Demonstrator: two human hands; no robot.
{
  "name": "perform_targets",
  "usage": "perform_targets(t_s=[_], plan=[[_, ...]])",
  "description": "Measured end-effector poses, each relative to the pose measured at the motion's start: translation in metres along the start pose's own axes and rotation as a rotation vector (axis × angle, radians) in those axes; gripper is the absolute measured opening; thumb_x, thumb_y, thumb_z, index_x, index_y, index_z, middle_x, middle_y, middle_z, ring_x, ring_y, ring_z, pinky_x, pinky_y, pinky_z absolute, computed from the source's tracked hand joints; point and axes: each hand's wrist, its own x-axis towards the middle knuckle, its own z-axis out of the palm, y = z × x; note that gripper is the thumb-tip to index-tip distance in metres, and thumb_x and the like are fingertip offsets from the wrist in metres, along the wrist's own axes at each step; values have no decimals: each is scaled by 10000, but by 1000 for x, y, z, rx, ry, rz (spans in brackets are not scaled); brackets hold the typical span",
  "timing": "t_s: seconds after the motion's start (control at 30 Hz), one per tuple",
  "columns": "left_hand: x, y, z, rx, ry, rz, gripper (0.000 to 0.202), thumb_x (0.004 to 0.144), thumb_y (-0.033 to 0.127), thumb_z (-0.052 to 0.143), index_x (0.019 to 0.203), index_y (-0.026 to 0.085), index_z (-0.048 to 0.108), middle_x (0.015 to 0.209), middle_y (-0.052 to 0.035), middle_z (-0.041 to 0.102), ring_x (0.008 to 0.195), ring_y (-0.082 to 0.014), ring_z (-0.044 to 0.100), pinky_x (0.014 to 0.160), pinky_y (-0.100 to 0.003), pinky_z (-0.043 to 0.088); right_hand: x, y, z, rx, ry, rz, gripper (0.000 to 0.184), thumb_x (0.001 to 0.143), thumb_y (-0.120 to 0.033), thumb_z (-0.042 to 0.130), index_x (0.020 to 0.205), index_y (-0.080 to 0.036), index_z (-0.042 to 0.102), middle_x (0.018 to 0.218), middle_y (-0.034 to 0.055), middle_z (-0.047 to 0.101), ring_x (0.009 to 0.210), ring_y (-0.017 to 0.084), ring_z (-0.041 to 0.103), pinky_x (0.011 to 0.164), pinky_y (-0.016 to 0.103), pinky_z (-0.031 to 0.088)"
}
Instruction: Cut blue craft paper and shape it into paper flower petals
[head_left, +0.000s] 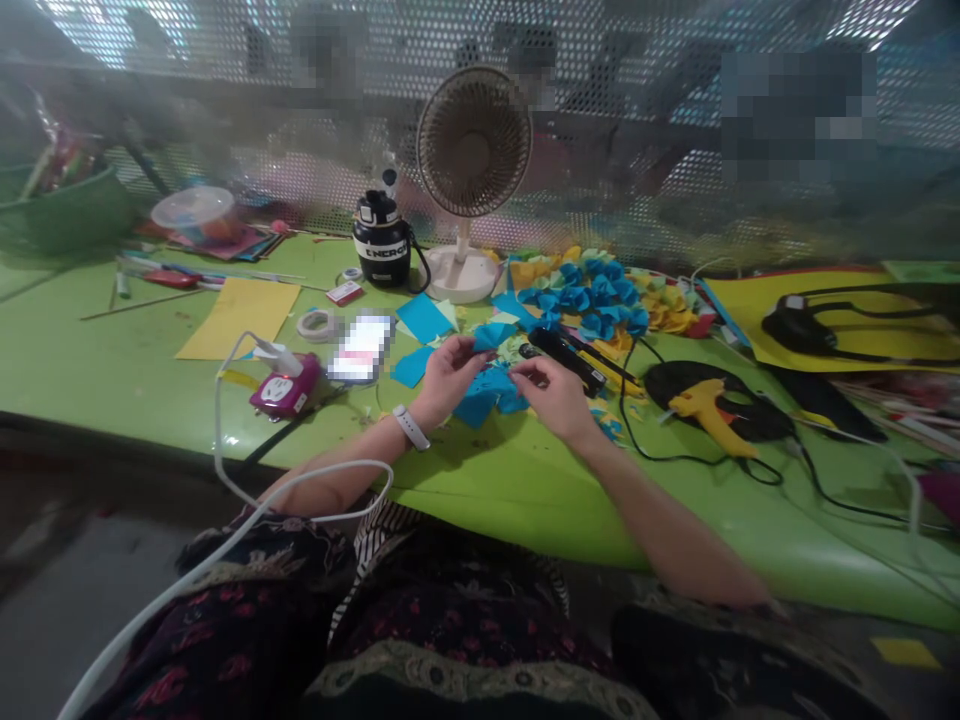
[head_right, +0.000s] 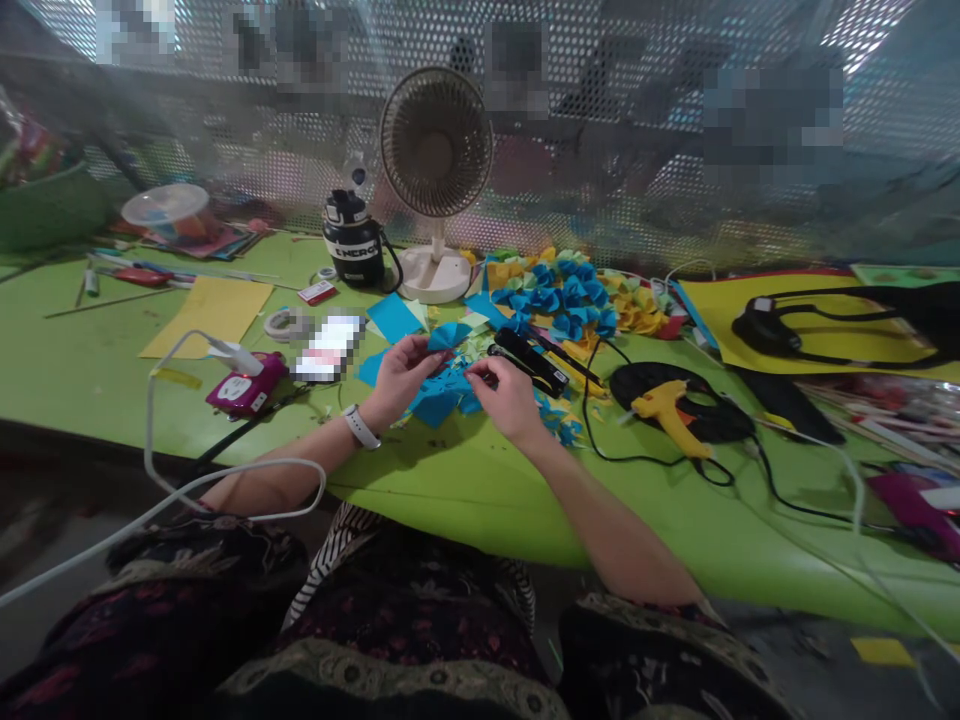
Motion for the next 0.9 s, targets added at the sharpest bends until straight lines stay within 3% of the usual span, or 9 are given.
perform_targets(t_s=[0.23,0.67,0.9], plan=[[-8,-5,0,151,-70,156,298,766,330,803,955,175,632,951,-71,751,939,-214,743,917,-363,587,1,-2,2,261,-35,204,280,710,-472,707,795,-210,658,704,42,687,577,188,617,510,326,510],[-13,-1,-3,302,-169,184,314,750,241,809,1000,190,626,1001,-90,741,1011,-266,747,889,-365,594,1,-9,1,337,-40,275,247,690,-409,693,819,-204,643,753,43,705,559,189,644,491,323,512],[-9,0,-4,249,-142,175,350,744,251,810,1013,171,601,973,-82,744,967,-263,759,851,-361,603,2,-5,1,287,-47,240,228,727,-343,630,873,-177,686,723,39,697,563,173,634,530,308,518]])
